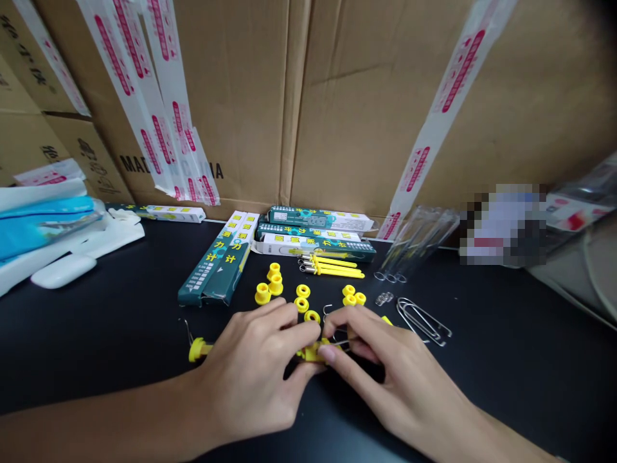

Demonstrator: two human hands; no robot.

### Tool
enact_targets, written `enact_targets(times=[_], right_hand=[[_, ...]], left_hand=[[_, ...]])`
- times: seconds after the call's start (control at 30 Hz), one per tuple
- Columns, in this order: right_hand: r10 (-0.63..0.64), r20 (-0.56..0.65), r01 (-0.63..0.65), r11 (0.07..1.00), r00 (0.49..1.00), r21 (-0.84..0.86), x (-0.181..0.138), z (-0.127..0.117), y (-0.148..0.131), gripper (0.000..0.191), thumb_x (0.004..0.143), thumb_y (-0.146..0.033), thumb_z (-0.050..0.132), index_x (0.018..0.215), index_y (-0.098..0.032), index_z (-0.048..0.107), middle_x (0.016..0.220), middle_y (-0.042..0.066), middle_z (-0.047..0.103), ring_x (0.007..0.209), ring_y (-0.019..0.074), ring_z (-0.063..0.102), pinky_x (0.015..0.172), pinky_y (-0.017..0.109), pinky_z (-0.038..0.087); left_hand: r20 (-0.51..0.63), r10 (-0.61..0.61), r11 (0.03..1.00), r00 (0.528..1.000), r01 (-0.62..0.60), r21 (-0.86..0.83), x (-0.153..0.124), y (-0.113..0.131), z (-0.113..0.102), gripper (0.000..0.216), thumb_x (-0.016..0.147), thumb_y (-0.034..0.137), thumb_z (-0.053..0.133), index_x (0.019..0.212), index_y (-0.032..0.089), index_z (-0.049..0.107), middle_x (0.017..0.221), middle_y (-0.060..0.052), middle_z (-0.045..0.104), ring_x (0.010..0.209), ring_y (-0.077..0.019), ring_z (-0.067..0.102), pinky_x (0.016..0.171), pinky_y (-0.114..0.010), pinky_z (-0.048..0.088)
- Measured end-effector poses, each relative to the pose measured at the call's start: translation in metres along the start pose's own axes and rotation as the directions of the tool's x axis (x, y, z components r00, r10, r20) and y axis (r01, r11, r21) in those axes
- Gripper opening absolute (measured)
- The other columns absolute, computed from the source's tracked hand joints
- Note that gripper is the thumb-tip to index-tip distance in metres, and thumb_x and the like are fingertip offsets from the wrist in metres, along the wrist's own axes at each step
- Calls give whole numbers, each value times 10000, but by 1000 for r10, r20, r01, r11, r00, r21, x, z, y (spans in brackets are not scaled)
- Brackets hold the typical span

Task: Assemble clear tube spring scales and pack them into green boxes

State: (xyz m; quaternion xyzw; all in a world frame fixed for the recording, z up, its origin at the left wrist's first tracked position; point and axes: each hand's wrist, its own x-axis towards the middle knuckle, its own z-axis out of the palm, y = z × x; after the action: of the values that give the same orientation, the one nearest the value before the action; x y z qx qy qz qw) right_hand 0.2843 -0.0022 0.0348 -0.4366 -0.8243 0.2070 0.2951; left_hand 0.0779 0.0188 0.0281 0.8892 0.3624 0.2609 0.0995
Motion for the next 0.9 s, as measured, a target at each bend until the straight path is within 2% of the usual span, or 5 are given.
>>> enact_targets(times=[0.13, 0.27, 0.33, 0.43, 0.9], right_hand=[[-317, 65, 319, 883, 946, -344, -2, -4, 6, 176, 1019, -85, 469, 921, -167, 591, 804, 57, 649, 711, 220, 555, 652, 358, 504], [-462, 89, 431, 719, 882, -545, -4, -2, 11, 295, 1018, -32, 363, 1040, -96, 650, 723, 68, 635, 655, 233, 569, 595, 375, 499], [-507, 63, 443, 679, 860, -586, -4, 0, 11, 326, 1034, -51, 336, 1122, -72, 649, 717, 74, 657, 654, 237, 593, 578, 370, 496], [-546, 8, 437, 661, 838, -610, -4, 1, 9, 364, 1037, -57, 332, 1000, -91, 692, 639, 53, 638, 591, 217, 561, 529, 343, 465], [-513, -124, 306, 670, 849, -676, -5, 7, 6, 387, 961, 15, 424, 687, -188, 607, 589, 23, 589, 611, 202, 455, 560, 332, 330]], left_hand=[[15, -6, 1000, 1000, 5, 28, -2, 0, 0, 173, 842, 148, 715, 795, 218, 564, 785, 15, 571, 736, -206, 582, 610, -336, 415], [1, 44, 998, 999, -44, 54, -4, 1, -1, 210, 840, 233, 777, 847, 201, 570, 825, -1, 601, 778, -229, 602, 634, -355, 444], [-11, 57, 998, 998, -57, 31, -4, 2, -2, 192, 878, 259, 753, 853, 194, 575, 828, -4, 610, 791, -229, 606, 659, -359, 453], [-8, 26, 999, 1000, -27, -45, -2, 2, -2, 147, 911, 166, 684, 822, 198, 571, 815, 4, 608, 779, -204, 597, 666, -335, 437], [68, -62, 990, 996, 70, -123, 4, -1, -2, 193, 884, 181, 679, 779, 214, 521, 763, 33, 576, 698, -169, 566, 614, -307, 366]])
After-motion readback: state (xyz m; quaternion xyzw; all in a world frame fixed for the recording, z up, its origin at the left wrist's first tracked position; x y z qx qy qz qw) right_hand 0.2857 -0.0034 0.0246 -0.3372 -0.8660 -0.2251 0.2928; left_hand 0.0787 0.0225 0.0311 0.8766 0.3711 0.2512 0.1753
